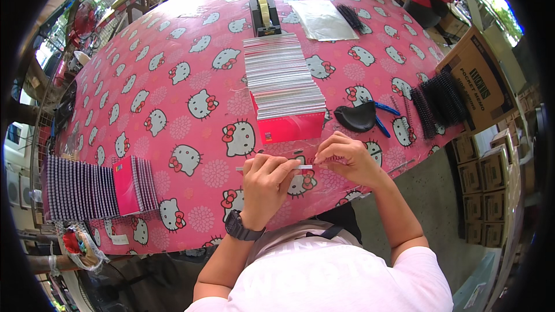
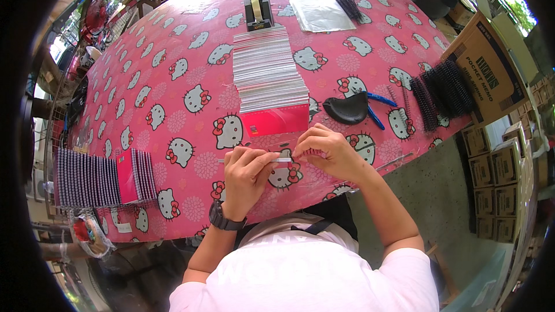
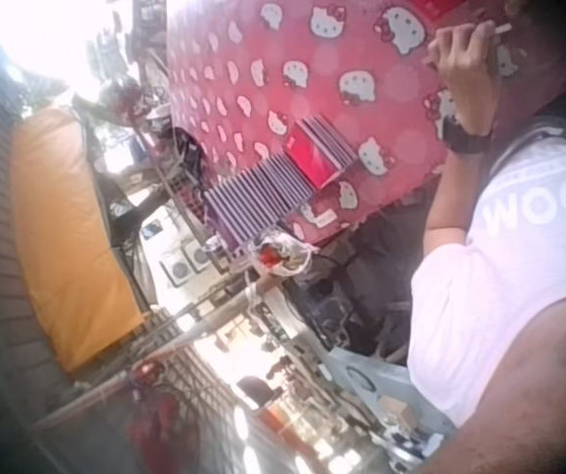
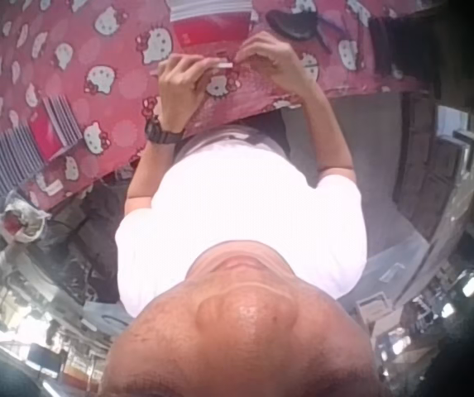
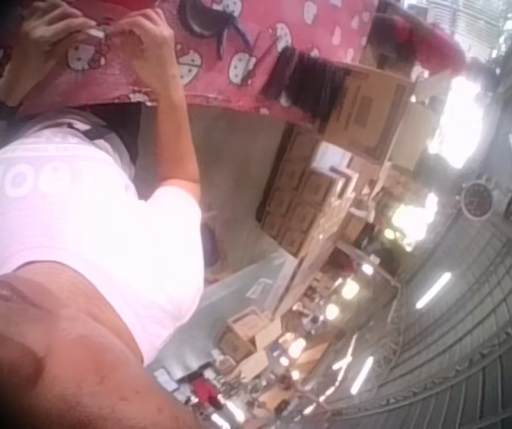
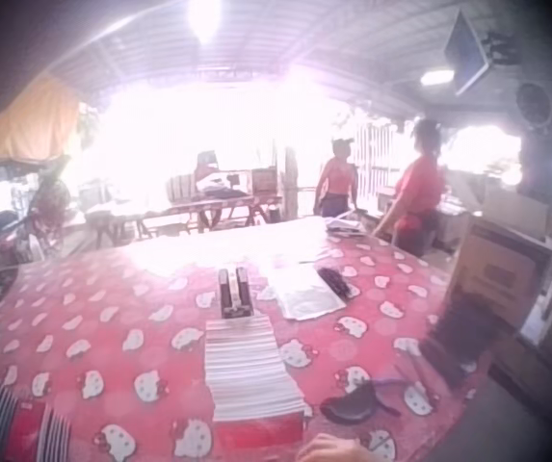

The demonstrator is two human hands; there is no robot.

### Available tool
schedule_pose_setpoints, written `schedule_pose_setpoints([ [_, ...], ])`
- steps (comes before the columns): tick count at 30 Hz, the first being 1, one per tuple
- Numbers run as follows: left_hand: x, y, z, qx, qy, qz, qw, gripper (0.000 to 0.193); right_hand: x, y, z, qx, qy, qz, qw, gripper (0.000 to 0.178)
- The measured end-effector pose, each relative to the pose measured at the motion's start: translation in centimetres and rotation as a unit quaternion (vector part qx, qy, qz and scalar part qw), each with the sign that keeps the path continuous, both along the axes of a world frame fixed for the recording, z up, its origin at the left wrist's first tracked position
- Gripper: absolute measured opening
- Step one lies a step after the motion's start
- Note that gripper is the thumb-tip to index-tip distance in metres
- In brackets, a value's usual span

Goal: The person assembles small spiral-bound notebooks by inserting metal spiral coils into pre-punched holes on the covers and pages. They use pliers to close the coil ends and place finished notebooks into a stack. The work occurs at a table with a pink Hello Kitty tablecloth in a semi-outdoor workspace.

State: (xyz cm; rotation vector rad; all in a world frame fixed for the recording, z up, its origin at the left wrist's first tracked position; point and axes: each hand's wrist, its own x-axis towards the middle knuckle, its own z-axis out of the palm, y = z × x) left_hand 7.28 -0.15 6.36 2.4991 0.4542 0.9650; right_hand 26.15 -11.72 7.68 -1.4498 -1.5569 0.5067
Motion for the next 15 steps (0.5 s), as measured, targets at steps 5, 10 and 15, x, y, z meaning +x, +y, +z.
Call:
schedule_pose_setpoints([
  [5,-0.02,0.01,-0.10,0.004,0.000,-0.001,1.000,0.016,0.41,0.10,0.13,-0.001,-0.016,0.022,1.000,0.026],
  [10,-0.15,0.01,-0.26,0.010,0.001,0.000,1.000,0.015,0.10,-0.22,0.06,-0.034,0.044,0.025,0.998,0.025],
  [15,-0.05,-0.10,-0.07,0.008,-0.003,0.002,1.000,0.016,-0.18,-0.35,0.38,0.008,-0.021,0.006,1.000,0.025],
])
